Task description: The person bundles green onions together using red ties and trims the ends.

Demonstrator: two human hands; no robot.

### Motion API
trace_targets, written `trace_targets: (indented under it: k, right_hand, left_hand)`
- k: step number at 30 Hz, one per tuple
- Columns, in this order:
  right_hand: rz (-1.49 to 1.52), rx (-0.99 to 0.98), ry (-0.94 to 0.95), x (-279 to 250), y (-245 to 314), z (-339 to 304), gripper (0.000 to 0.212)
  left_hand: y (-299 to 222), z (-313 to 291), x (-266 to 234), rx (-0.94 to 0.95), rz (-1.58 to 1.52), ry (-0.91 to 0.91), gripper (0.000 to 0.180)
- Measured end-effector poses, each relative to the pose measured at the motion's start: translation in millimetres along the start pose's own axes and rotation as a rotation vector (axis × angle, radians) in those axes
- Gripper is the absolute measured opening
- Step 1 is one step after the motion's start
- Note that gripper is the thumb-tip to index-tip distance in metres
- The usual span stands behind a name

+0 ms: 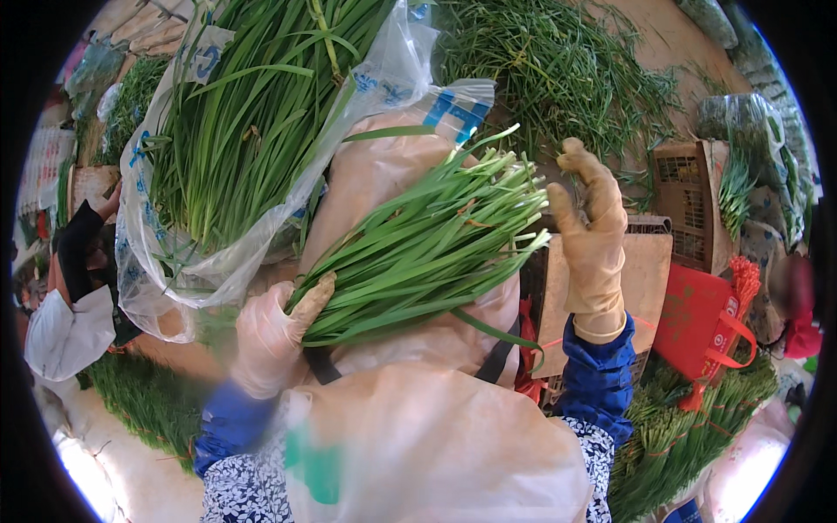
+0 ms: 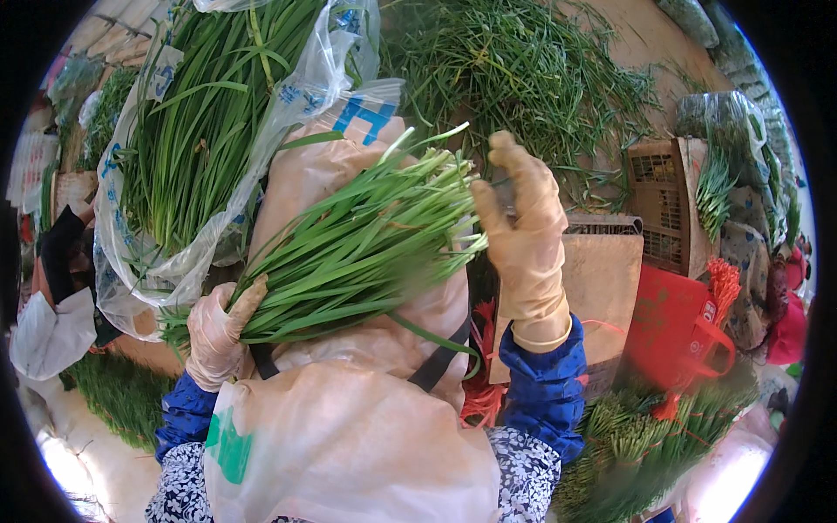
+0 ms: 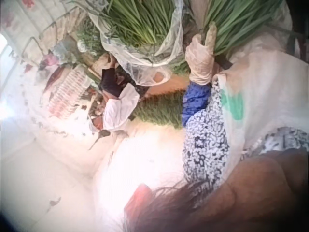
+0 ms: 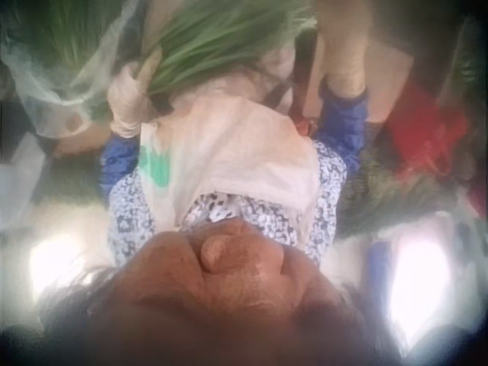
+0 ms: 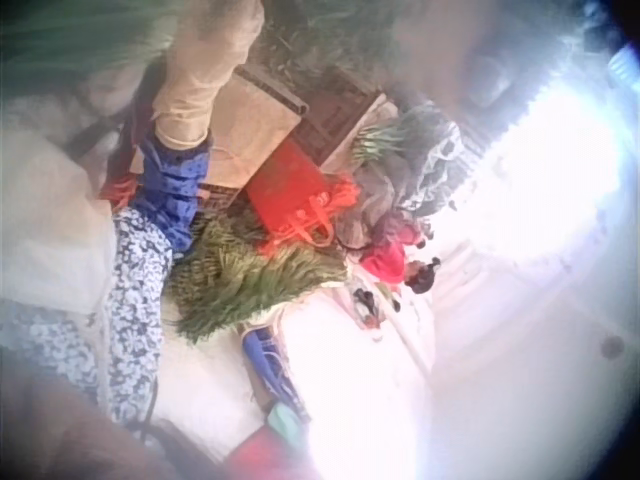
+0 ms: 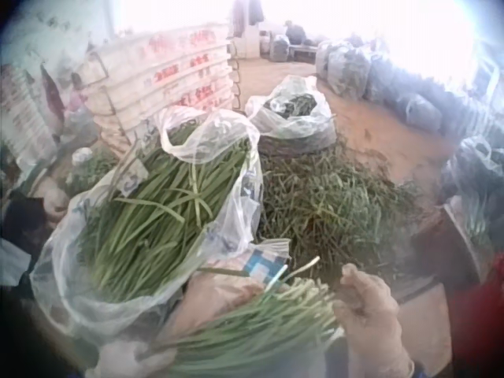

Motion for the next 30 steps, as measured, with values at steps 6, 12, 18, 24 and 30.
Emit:
trace_targets:
  k: [6,12,18,24,30]
  right_hand:
    - [-0.399,-0.150,0.426,65,25,7,0.033]
    - [-0.243,-0.272,0.309,58,37,4,0.026]
    - [-0.136,-0.232,0.173,44,10,20,0.028]
    - [-0.671,0.304,-0.220,-85,-136,66,0.031]
    - [0.167,0.703,0.389,53,-177,43,0.067]
  left_hand:
    - [4,-11,8,-0.022,-0.018,-0.040,0.057]
    - [8,-25,21,-0.029,0.006,-0.051,0.062]
    - [11,-23,27,-0.024,-0.051,-0.043,0.060]
    - [14,-24,29,-0.029,-0.082,-0.067,0.055]
    - [17,-24,30,-0.055,-0.134,-0.002,0.055]
Point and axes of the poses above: each hand's wrist, its own z-axis towards the middle knuckle, its own x-axis out of the palm, y = z × x, the point moved 7 cm from there along z, towards the middle knuckle, and after that the axes turned 9 degrees about z, right-handed, at the moved point
